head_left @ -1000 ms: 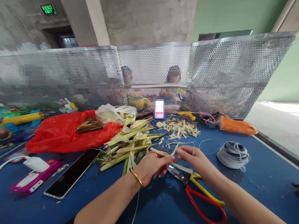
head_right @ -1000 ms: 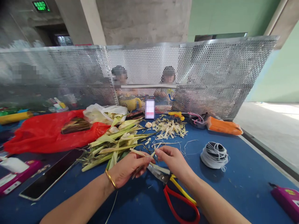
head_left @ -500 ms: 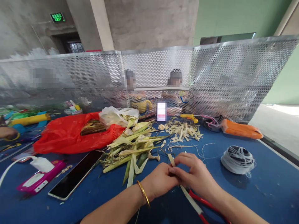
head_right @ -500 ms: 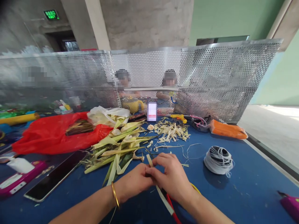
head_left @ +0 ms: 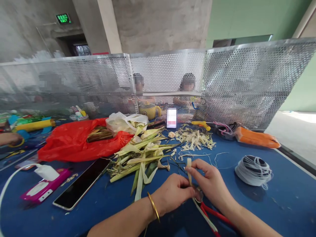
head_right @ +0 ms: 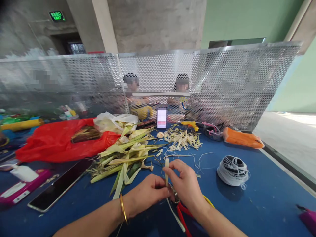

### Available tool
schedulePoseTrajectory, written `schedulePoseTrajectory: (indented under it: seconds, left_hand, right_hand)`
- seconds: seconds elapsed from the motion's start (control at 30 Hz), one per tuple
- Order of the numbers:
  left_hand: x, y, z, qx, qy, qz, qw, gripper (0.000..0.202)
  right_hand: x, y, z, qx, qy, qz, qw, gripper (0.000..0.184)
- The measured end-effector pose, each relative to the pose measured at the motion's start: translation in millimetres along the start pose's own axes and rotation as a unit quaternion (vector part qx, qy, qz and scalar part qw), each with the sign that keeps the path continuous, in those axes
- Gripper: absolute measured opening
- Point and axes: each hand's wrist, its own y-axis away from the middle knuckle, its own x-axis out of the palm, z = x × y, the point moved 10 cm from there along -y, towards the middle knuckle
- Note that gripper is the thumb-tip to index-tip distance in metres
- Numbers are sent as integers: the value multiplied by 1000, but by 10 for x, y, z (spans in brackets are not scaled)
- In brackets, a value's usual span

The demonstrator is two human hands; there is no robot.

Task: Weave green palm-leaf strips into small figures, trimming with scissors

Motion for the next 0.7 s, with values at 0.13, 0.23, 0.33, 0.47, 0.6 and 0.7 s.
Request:
schedulePoseTrajectory:
  seconds: [0.13, 0.23, 0.33, 0.47, 0.6, 0.7]
  left_hand:
    - [-214, -29, 2, -21, 73, -78, 994, 33]
    - [-264, -54, 11, -24, 104, -93, 990, 37]
    - [-212, -65, 13, -20, 101, -73, 992, 40]
    - [-125, -55, -20, 2, 93, -43, 995, 34]
    - [-132, -57, 31, -12, 116, -54, 992, 31]
    - [-240, -61, 122, -45, 184, -102, 977, 34]
  right_hand:
    - [-202, -102, -323, 100, -78, -75, 989, 43]
    - [72, -77, -436, 182, -181, 37, 966, 45]
    - [292, 1, -327, 186, -246, 117, 944, 44]
    - [273, -4, -301, 169, -227, 88, 955, 46]
    - [165, -65, -378, 161, -177, 56, 969, 49]
    - [-249, -101, -212, 54, -66, -79, 993, 41]
